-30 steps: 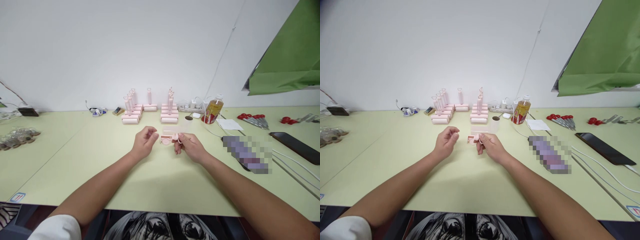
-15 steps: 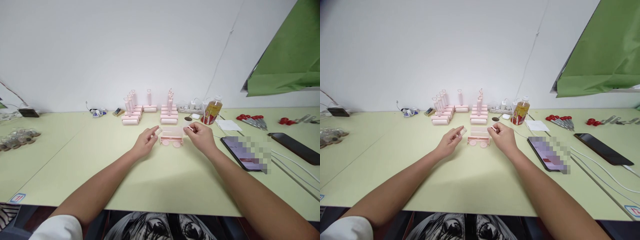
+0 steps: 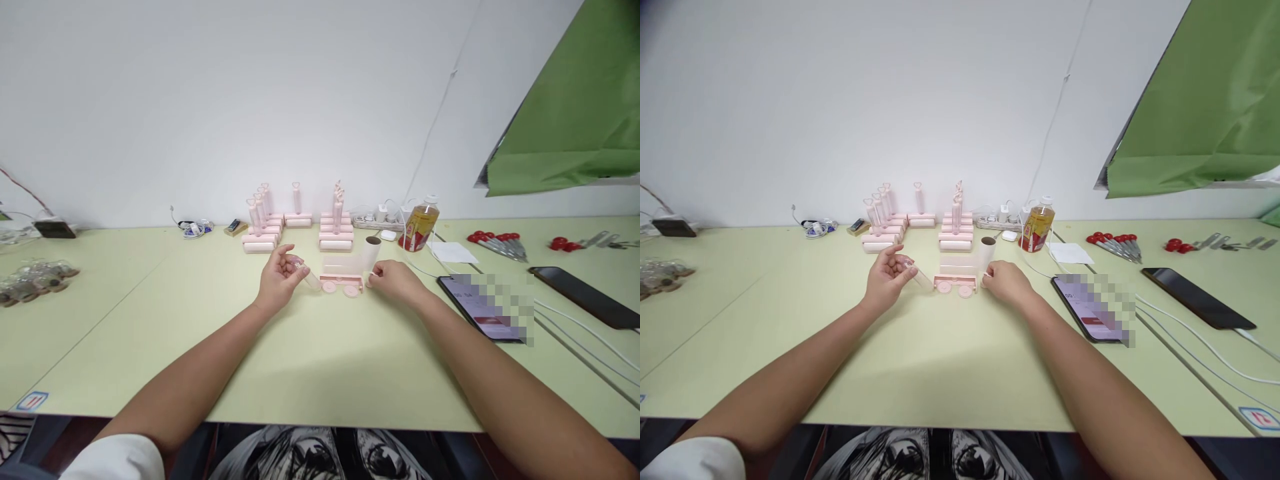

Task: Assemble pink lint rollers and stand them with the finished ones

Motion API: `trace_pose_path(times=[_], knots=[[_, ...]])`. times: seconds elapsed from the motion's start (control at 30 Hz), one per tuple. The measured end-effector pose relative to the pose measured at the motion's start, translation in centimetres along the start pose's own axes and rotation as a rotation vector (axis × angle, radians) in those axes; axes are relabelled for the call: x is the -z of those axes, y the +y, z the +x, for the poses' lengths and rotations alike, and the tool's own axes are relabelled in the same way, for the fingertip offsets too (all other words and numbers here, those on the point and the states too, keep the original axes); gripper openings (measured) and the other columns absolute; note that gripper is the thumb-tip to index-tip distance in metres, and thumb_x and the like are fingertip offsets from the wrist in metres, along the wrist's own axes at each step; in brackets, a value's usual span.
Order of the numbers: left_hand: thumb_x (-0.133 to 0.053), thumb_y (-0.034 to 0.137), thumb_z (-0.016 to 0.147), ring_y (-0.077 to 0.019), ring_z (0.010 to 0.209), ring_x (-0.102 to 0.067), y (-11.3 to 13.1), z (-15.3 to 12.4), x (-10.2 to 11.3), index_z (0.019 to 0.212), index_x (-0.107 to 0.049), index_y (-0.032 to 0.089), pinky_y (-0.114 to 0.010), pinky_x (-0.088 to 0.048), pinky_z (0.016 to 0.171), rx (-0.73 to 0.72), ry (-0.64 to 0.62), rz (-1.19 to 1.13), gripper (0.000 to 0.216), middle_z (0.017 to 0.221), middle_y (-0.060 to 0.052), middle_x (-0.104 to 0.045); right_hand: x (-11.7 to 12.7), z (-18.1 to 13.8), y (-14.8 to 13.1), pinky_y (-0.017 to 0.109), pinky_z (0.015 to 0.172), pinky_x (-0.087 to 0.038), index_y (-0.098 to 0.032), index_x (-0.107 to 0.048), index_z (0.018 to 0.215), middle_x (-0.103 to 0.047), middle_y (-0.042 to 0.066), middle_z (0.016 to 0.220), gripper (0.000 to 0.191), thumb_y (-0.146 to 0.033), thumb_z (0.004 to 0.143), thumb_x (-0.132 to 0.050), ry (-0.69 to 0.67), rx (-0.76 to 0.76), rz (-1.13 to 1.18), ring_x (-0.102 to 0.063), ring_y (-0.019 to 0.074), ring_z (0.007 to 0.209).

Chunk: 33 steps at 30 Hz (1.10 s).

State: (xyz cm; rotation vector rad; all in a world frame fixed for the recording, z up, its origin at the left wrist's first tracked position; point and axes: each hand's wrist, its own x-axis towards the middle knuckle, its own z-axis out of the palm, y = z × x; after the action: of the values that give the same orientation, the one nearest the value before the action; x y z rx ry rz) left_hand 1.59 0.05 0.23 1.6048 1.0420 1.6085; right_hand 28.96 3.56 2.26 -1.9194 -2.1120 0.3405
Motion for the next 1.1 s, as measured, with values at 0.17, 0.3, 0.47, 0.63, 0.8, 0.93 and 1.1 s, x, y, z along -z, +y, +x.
trace_pose_path(times=[0.17,0.3,0.47,0.63,0.8,0.93,1.1], knots=[[-0.073,0.035,0.074,-0.0091,0.069,-0.053,-0.5,0.1,0.4,0.118,-0.05,0.021,-0.024,-0.048,0.067,-0.005,0.042,0.16,0.052,0.087,0.0,-0.056,-0.3,0.2,0.3,0.027,0.053,-0.029,-0.018,-0.063,0.072,-0.067,0.007,0.076,0.012,-0.029,0.074,-0.059,-0.036,0.017,-0.024,-0.056,0.0185,0.066],[-0.072,0.033,0.074,-0.0078,0.063,-0.049,-0.6,0.1,0.5,0.116,-0.051,0.021,-0.023,-0.046,0.064,0.016,0.003,0.285,0.049,0.087,0.001,-0.058,-0.2,0.1,0.3,0.027,0.053,-0.029,-0.018,-0.063,0.075,-0.068,0.008,0.08,0.016,-0.034,0.075,-0.059,-0.049,0.025,-0.027,-0.057,0.0194,0.068],[-0.071,0.033,0.074,-0.0084,0.064,-0.049,-1.4,0.3,0.2,0.117,-0.052,0.021,-0.023,-0.045,0.065,0.029,-0.058,0.319,0.048,0.09,0.0,-0.06,-0.1,0.0,0.2,0.026,0.053,-0.031,-0.018,-0.064,0.078,-0.069,0.009,0.084,0.02,-0.037,0.076,-0.059,-0.061,0.027,-0.011,-0.059,0.0202,0.07],[-0.069,0.033,0.075,-0.0086,0.064,-0.051,-2.1,0.5,-0.1,0.118,-0.051,0.021,-0.024,-0.046,0.065,0.021,-0.087,0.345,0.048,0.095,-0.001,-0.061,-0.3,0.0,0.3,0.026,0.054,-0.031,-0.019,-0.063,0.076,-0.069,0.008,0.081,0.016,-0.034,0.075,-0.058,-0.079,0.035,-0.005,-0.059,0.0199,0.07],[-0.068,0.029,0.076,-0.0078,0.063,-0.055,-2.2,0.4,0.0,0.12,-0.05,0.021,-0.024,-0.047,0.067,0.024,-0.166,0.426,0.048,0.099,-0.001,-0.062,-0.5,0.0,0.3,0.026,0.055,-0.032,-0.019,-0.062,0.076,-0.069,0.007,0.083,0.016,-0.034,0.075,-0.058,-0.097,0.053,0.009,-0.058,0.0188,0.069],[-0.065,0.027,0.077,-0.0078,0.063,-0.056,-2.3,0.1,-0.3,0.119,-0.051,0.022,-0.025,-0.048,0.067,0.044,-0.222,0.452,0.045,0.099,-0.001,-0.063,-0.7,0.0,0.3,0.025,0.055,-0.032,-0.019,-0.061,0.077,-0.069,0.007,0.084,0.014,-0.032,0.074,-0.058,-0.104,0.062,0.012,-0.058,0.019,0.071],[-0.064,0.032,0.077,-0.0085,0.063,-0.057,-2.5,0.0,-0.7,0.118,-0.051,0.021,-0.024,-0.048,0.065,0.081,-0.267,0.443,0.045,0.097,-0.002,-0.064,-0.7,0.1,0.3,0.025,0.055,-0.032,-0.018,-0.061,0.075,-0.068,0.008,0.083,0.011,-0.029,0.072,-0.058,-0.115,0.069,0.009,-0.058,0.0188,0.07]])
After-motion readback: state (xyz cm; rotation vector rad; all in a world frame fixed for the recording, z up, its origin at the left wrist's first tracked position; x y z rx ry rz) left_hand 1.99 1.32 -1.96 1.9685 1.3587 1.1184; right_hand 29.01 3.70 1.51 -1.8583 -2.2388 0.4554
